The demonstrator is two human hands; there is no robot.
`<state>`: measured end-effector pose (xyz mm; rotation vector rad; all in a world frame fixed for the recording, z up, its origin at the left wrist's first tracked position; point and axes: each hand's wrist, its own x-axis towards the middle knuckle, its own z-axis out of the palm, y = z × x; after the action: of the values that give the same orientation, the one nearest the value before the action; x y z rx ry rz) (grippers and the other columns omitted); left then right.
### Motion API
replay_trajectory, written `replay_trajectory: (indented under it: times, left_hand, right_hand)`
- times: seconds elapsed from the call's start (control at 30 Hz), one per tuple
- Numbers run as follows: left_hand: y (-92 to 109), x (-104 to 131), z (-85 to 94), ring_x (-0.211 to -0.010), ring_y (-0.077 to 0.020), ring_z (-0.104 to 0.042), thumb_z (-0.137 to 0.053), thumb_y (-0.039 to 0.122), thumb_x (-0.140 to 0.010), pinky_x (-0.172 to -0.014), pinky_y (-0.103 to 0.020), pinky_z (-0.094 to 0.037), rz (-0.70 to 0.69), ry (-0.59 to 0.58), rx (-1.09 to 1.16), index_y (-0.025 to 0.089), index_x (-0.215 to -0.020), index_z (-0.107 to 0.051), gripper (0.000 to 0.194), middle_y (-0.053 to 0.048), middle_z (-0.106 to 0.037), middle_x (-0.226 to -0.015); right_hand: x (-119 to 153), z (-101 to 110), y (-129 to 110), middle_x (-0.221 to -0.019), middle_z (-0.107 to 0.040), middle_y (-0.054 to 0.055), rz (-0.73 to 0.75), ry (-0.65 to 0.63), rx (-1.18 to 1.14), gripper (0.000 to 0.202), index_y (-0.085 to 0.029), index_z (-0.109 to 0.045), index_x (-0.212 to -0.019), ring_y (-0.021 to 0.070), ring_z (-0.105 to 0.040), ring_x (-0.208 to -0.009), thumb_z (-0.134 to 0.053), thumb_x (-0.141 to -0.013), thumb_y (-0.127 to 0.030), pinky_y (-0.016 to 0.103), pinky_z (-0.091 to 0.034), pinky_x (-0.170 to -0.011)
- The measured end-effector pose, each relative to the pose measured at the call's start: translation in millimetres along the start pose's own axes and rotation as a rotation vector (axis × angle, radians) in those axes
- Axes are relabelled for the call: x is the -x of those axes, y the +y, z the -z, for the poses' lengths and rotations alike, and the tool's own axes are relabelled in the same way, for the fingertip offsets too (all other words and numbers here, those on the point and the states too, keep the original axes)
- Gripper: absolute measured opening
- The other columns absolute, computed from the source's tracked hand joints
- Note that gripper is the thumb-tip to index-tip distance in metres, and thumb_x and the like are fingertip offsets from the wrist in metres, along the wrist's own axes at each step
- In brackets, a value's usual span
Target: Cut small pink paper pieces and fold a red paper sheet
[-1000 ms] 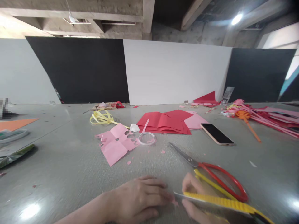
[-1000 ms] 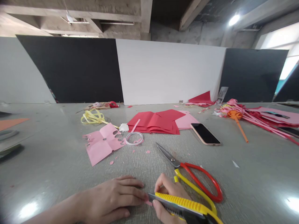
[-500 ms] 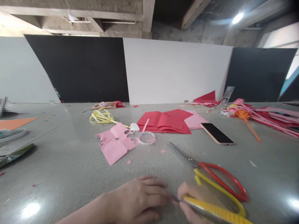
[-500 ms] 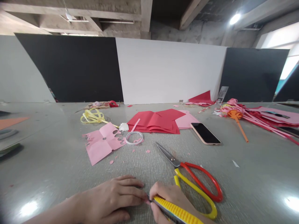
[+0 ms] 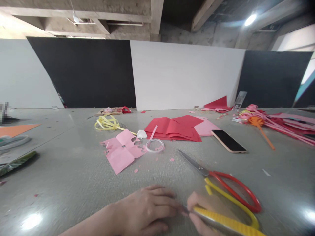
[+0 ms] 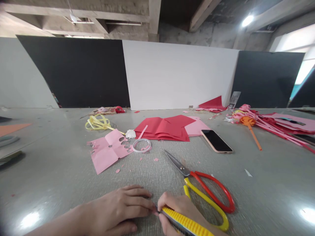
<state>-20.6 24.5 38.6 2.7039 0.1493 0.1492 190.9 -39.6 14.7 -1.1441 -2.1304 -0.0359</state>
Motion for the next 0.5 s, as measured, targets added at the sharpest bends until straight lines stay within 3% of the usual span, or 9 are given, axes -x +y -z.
replay_trajectory:
  times: [0.2, 0.33, 0.5]
  left_hand:
    - [1.9, -1.2, 1.0, -0.118, -0.0199, -0.039, -0.046, 0.02, -0.086, -0.102, -0.032, -0.026, 0.02, -0.027, -0.019, 0.02, -0.127, -0.04, 0.041, -0.001, -0.048, -0.128]
    - [2.9, -1.6, 1.3, -0.118, -0.019, -0.038, -0.046, 0.02, -0.087, -0.103, -0.031, -0.023, 0.031, -0.051, -0.034, 0.02, -0.128, -0.039, 0.042, 0.001, -0.046, -0.13]
    - [2.1, -1.1, 0.8, -0.118, -0.0189, -0.038, -0.046, 0.02, -0.087, -0.103, -0.03, -0.023, 0.027, -0.051, -0.042, 0.018, -0.126, -0.04, 0.04, -0.001, -0.047, -0.129]
  right_hand:
    - [1.1, -2.3, -0.8, -0.047, -0.051, -0.013, 0.016, -0.002, 0.011, 0.015, -0.026, -0.038, -0.067, 0.007, -0.044, -0.033, -0.046, -0.065, -0.014, 0.018, -0.029, -0.035]
    - [2.1, -1.0, 0.5, -0.047, -0.051, -0.012, -0.049, -0.01, 0.006, 0.015, -0.027, -0.039, -0.068, 0.0079, -0.045, -0.034, -0.048, -0.066, -0.015, 0.019, -0.026, -0.033]
    - [6.4, -9.8, 8.9, -0.046, -0.052, -0.012, 0.048, 0.038, -0.057, 0.014, -0.027, -0.041, -0.069, 0.0084, -0.044, -0.033, -0.045, -0.062, -0.015, 0.02, -0.026, -0.033]
